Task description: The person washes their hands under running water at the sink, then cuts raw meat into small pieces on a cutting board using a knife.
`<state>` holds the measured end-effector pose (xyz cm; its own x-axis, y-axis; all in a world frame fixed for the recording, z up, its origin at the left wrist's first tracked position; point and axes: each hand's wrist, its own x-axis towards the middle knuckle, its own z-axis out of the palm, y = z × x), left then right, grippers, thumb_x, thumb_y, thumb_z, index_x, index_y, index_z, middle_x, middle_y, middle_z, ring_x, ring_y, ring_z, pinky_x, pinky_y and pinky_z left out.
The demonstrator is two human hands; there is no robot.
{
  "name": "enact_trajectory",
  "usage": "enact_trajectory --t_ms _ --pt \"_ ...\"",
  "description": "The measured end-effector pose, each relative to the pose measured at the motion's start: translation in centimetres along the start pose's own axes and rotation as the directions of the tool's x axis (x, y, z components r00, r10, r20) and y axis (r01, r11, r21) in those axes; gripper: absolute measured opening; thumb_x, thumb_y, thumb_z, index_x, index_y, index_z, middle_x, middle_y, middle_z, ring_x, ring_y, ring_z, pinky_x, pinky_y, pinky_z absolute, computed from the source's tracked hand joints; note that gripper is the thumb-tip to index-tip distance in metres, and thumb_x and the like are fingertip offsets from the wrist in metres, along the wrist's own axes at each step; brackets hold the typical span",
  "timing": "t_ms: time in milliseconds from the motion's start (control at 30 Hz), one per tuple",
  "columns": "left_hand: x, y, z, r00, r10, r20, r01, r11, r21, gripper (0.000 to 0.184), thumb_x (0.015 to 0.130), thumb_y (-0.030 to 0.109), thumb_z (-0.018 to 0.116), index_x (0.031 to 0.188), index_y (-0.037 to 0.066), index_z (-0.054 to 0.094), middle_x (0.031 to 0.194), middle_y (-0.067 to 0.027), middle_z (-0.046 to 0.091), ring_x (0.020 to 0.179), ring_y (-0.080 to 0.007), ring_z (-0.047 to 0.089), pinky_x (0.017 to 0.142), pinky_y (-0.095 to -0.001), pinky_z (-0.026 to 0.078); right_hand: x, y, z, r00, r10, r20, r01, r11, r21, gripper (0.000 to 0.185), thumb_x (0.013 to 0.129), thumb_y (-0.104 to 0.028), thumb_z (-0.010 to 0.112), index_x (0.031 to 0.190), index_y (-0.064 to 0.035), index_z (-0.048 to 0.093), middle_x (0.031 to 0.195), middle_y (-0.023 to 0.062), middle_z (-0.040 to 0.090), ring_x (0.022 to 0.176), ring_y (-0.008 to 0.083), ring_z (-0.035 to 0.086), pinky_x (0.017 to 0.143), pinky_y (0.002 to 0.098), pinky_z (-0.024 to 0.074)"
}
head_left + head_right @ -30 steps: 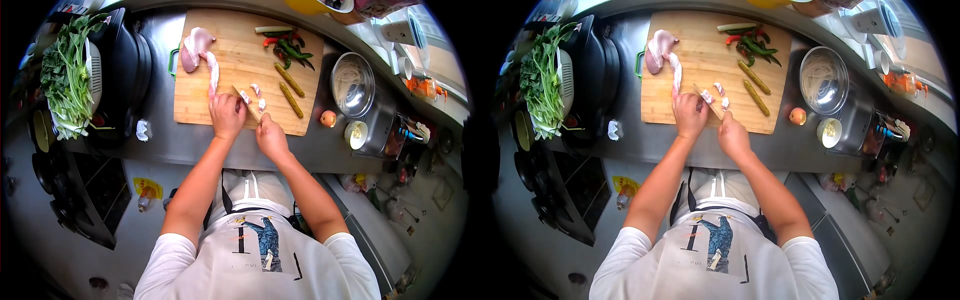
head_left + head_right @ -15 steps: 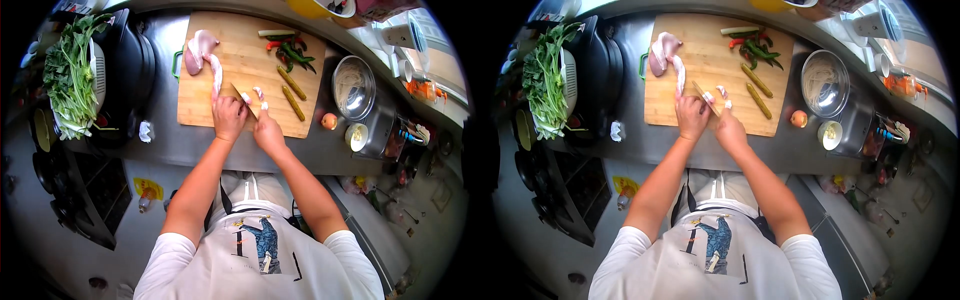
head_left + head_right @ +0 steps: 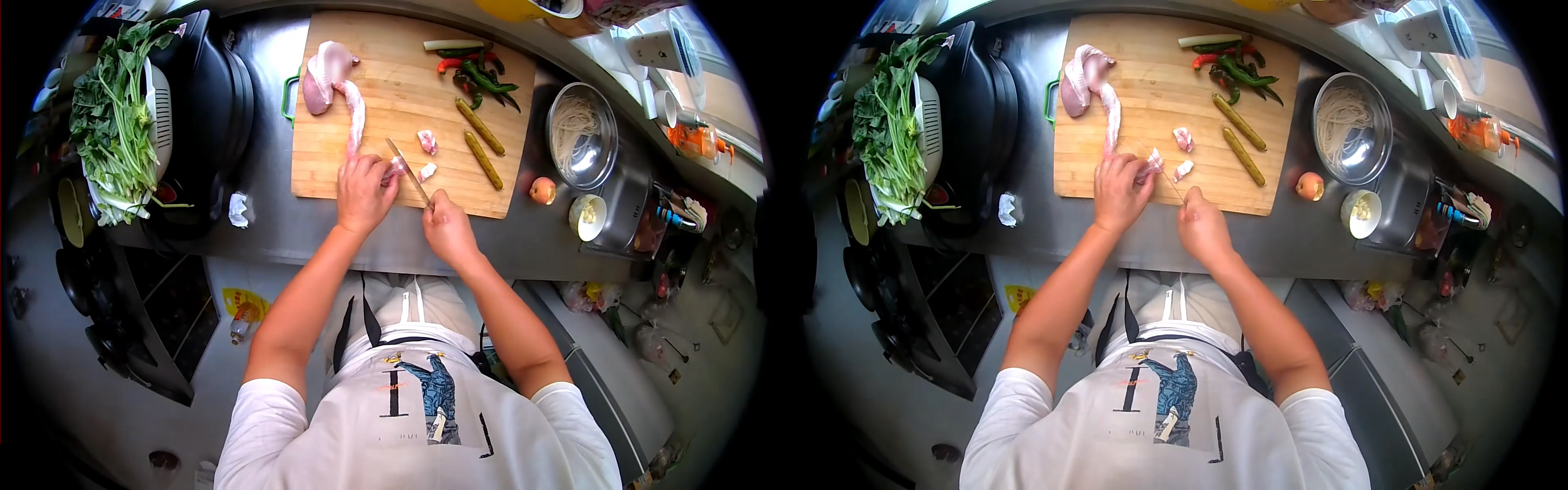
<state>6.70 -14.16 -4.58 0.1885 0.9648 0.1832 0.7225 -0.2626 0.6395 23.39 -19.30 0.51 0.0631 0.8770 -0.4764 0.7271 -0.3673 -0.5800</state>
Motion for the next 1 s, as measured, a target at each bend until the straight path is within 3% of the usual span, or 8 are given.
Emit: enact_trajectory --t_ms 100,200,333,433,700,800,900,1000 --pt "0.0 0.0 0.4 1.000 -0.009 0.026 0.010 0.999 -0.032 0.020 0.075 0.015 0.075 0.093 0.008 0.068 0.096 -0.0061 0.061 0.096 -0.0276 0.056 0.087 -0.0405 0.043 -0.1 -0.1 0.3 0.992 0.091 0.087 -0.092 0.996 0.010 0.012 0.089 -0.010 0.053 0.094 -0.0003 0.049 0.079 0.0301 0.061 0.079 0.0492 0.061 0.071 0.0544 0.0471" --pt "-0.1 0.1 0.3 0.999 -0.011 0.034 0.013 0.999 -0.036 0.017 0.076 0.013 0.073 0.091 0.007 0.069 0.093 -0.0063 0.061 0.093 -0.0277 0.057 0.085 -0.0405 0.044 -0.8 0.2 0.6 0.990 0.119 0.073 -0.119 0.993 -0.013 0.013 0.090 -0.011 0.056 0.093 -0.0007 0.048 0.075 0.0276 0.060 0.075 0.0464 0.061 0.065 0.0496 0.0474" --pt "-0.2 -0.4 0.5 0.999 0.022 0.036 -0.020 0.998 -0.054 0.015 0.077 0.012 0.072 0.090 0.005 0.070 0.090 -0.0071 0.061 0.091 -0.0282 0.057 0.081 -0.0405 0.046 0.5 -0.2 1.4 0.988 0.115 0.102 -0.112 0.993 -0.030 0.013 0.089 -0.009 0.055 0.095 -0.0003 0.048 0.078 0.0284 0.061 0.078 0.0467 0.061 0.068 0.0512 0.0476" --pt "0.0 -0.7 0.6 0.999 0.014 0.029 -0.014 1.000 0.003 0.015 0.078 0.011 0.071 0.092 0.005 0.071 0.089 -0.0079 0.061 0.088 -0.0285 0.057 0.079 -0.0402 0.048 3.3 -1.2 2.5 0.999 0.036 0.022 -0.036 0.999 0.003 0.013 0.088 -0.009 0.054 0.096 -0.0002 0.048 0.081 0.0296 0.061 0.082 0.0480 0.061 0.070 0.0534 0.0474" --pt "-0.5 -1.1 0.4 0.997 0.071 0.033 -0.071 0.998 -0.002 0.015 0.078 0.008 0.068 0.093 0.004 0.071 0.094 -0.0091 0.062 0.088 -0.0287 0.059 0.080 -0.0396 0.049 0.3 -0.4 1.4 0.978 0.180 0.103 -0.173 0.982 -0.072 0.014 0.088 -0.009 0.053 0.097 0.0006 0.049 0.086 0.0310 0.063 0.085 0.0494 0.061 0.075 0.0541 0.0489" --pt "-0.4 -1.3 0.2 0.995 0.068 0.078 -0.069 0.998 0.008 0.016 0.078 0.007 0.067 0.093 0.005 0.072 0.096 -0.0090 0.063 0.090 -0.0292 0.060 0.080 -0.0395 0.050 3.3 -1.6 3.1 0.999 0.041 0.032 -0.039 0.997 -0.067 0.017 0.089 -0.012 0.048 0.097 0.0027 0.048 0.089 0.0307 0.064 0.089 0.0487 0.062 0.078 0.0554 0.0485" --pt "-0.4 -1.5 0.1 0.993 0.078 0.085 -0.077 0.997 -0.016 0.014 0.079 0.006 0.065 0.092 0.004 0.071 0.095 -0.0084 0.063 0.091 -0.0293 0.060 0.080 -0.0395 0.051 4.2 -2.7 3.5 0.998 0.061 0.029 -0.059 0.997 -0.048 0.019 0.088 -0.012 0.049 0.099 0.0030 0.048 0.091 0.0302 0.064 0.089 0.0476 0.062 0.078 0.0547 0.0492" --pt "-0.4 -1.7 0.5 0.993 0.118 0.014 -0.118 0.993 -0.018 0.012 0.077 0.008 0.072 0.088 0.005 0.072 0.091 -0.0084 0.064 0.084 -0.0294 0.061 0.073 -0.0397 0.050 2.5 -1.2 3.4 0.989 0.136 0.060 -0.135 0.991 -0.019 0.020 0.087 -0.011 0.050 0.101 0.0031 0.049 0.091 0.0300 0.064 0.089 0.0469 0.063 0.079 0.0542 0.0495"
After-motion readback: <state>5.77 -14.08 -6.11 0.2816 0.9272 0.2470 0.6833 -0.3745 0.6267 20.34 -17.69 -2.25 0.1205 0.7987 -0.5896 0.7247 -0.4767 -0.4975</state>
